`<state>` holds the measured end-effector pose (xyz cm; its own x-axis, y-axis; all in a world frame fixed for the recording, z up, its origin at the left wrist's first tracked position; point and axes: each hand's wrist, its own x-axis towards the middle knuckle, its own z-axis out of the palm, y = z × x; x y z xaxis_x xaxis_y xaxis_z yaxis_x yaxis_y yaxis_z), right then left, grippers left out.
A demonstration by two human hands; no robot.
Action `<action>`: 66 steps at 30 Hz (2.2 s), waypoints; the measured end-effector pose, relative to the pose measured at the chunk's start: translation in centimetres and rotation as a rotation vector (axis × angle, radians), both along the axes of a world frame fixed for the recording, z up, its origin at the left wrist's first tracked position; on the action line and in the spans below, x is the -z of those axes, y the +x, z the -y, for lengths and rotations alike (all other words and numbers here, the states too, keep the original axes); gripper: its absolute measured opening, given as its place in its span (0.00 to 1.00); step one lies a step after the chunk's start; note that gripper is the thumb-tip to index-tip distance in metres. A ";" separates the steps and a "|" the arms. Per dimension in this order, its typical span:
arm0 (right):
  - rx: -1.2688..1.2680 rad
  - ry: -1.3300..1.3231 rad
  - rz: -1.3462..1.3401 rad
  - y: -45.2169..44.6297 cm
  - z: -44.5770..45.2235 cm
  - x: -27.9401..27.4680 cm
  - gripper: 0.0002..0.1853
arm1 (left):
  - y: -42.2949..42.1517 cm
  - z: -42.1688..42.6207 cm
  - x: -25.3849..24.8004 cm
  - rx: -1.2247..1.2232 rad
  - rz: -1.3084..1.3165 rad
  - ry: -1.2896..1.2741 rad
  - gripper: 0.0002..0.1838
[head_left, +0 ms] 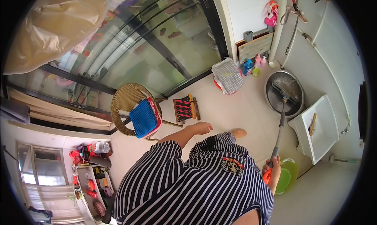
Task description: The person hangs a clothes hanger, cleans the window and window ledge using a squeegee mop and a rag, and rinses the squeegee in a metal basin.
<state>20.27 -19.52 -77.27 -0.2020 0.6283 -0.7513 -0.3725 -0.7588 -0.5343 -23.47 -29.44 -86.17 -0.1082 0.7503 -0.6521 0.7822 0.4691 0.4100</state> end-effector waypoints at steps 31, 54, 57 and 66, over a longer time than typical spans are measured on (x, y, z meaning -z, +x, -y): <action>0.103 -0.075 -0.215 2.8 -4.8 7.0 0.19 | -0.3 8.0 -7.4 -0.273 -0.672 0.673 0.28; 0.021 -0.016 -0.131 -8.0 -5.1 2.0 0.20 | -14.5 3.0 -37.1 -0.358 -0.101 1.889 0.25; 0.327 -0.074 -0.265 -9.7 0.2 0.0 0.18 | -20.2 -2.1 -24.9 -0.040 -0.164 0.688 0.28; 0.254 -0.014 -0.039 -8.7 7.0 -1.8 0.36 | -15.9 -0.6 -5.6 0.204 0.093 -0.011 0.22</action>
